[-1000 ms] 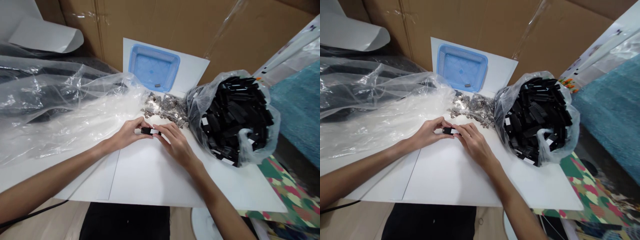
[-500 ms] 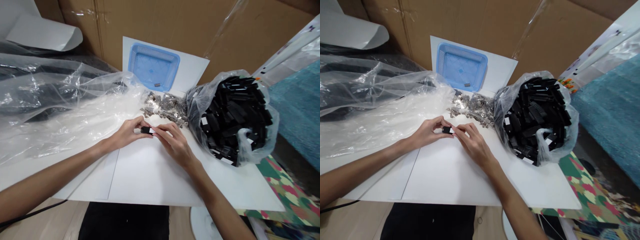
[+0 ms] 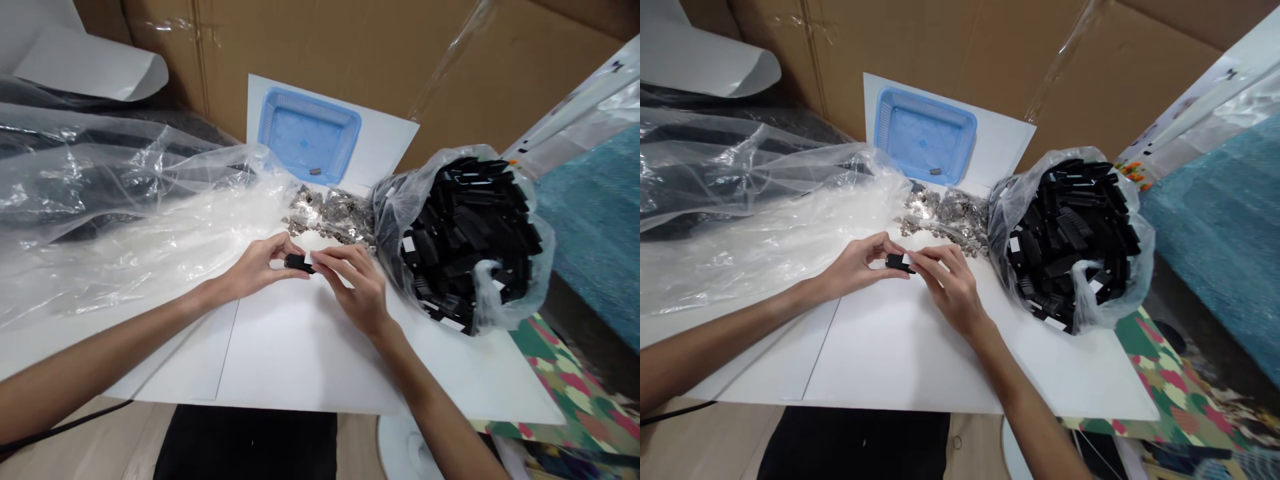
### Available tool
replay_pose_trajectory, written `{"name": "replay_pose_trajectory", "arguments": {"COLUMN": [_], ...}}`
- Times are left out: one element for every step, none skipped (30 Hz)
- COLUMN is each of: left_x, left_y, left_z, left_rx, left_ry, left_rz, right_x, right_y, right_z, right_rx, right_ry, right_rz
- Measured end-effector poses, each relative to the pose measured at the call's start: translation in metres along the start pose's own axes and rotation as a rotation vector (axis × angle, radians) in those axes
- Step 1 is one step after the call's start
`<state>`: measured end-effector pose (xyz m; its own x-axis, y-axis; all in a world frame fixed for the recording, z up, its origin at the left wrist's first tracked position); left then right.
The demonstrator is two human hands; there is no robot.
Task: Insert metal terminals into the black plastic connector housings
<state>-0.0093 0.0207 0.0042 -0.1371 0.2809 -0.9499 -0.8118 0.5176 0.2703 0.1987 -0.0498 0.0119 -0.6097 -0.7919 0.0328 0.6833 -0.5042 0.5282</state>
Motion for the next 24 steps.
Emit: {"name": "replay_pose_trajectory", "arguments": {"left_x": [0.000,-0.001,-0.001,-0.001,-0.001,-0.001,-0.001,-0.001,-0.001,-0.001,-0.001,-0.001,-0.001,-0.001,-0.001,0.000,0.000,0.001,0.001,0.001,0.001,0.000,-0.001,-0.003], "left_y": [0.000,0.000,0.000,0.000,0.000,0.000,0.000,0.000,0.000,0.000,0.000,0.000,0.000,0.000,0.000,0.000,0.001,0.001,0.001,0.002,0.002,0.002,0.003,0.004], "left_z": [0.000,0.000,0.000,0.000,0.000,0.000,0.000,0.000,0.000,0.000,0.000,0.000,-0.001,-0.001,-0.001,-0.001,-0.002,-0.002,-0.002,-0.002,-0.002,-0.002,-0.001,-0.001], "left_rx": [-0.003,-0.003,0.000,0.004,0.007,0.009,0.012,0.013,0.013,0.013,0.012,0.012,0.012,0.011,0.008,0.002,-0.004,-0.010,-0.014,-0.017,-0.014,-0.009,-0.003,0.002], "left_ry": [-0.002,-0.005,-0.010,-0.016,-0.020,-0.024,-0.026,-0.027,-0.028,-0.028,-0.027,-0.026,-0.024,-0.022,-0.022,-0.023,-0.025,-0.028,-0.030,-0.034,-0.037,-0.040,-0.042,-0.044], "left_rz": [0.014,0.022,0.023,0.020,0.016,0.011,0.007,0.006,0.007,0.010,0.015,0.020,0.025,0.028,0.031,0.033,0.038,0.044,0.051,0.053,0.051,0.048,0.048,0.058], "right_x": [0.000,0.000,-0.001,-0.001,-0.001,-0.001,-0.002,-0.002,-0.003,-0.003,-0.004,-0.004,-0.004,-0.004,-0.003,-0.002,-0.001,0.000,0.001,0.000,-0.002,-0.006,-0.012,-0.020], "right_y": [-0.001,-0.001,-0.002,-0.002,-0.001,-0.001,0.000,0.001,0.001,0.002,0.002,0.001,0.001,0.000,0.000,-0.001,-0.001,0.000,0.000,0.001,0.003,0.005,0.007,0.009], "right_z": [0.000,0.000,-0.001,-0.001,-0.001,-0.001,-0.001,-0.001,-0.001,-0.001,-0.002,-0.002,-0.002,-0.002,-0.002,-0.001,0.000,0.001,0.002,0.002,0.002,0.001,-0.002,-0.005], "right_rx": [0.009,0.021,0.034,0.047,0.058,0.066,0.071,0.074,0.076,0.077,0.078,0.077,0.077,0.078,0.078,0.077,0.076,0.078,0.084,0.096,0.113,0.127,0.131,0.123], "right_ry": [-0.007,-0.015,-0.025,-0.038,-0.053,-0.068,-0.082,-0.091,-0.096,-0.095,-0.089,-0.078,-0.066,-0.056,-0.051,-0.057,-0.079,-0.116,-0.166,-0.223,-0.284,-0.343,-0.401,-0.458], "right_rz": [0.014,0.023,0.029,0.034,0.043,0.053,0.063,0.072,0.079,0.084,0.087,0.089,0.093,0.099,0.107,0.115,0.123,0.134,0.152,0.183,0.226,0.274,0.308,0.312]}}
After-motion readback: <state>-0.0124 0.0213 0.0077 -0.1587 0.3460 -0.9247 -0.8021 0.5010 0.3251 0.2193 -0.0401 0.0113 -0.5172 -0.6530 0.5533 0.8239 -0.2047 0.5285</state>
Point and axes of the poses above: each hand's wrist, its own z-axis towards the middle knuckle, its own y-axis out of the back of the hand, x = y × z, the point moved 1 cm from there along z, towards the middle knuckle, and after that the axes turned 10 degrees about y, right-handed, at the moved point
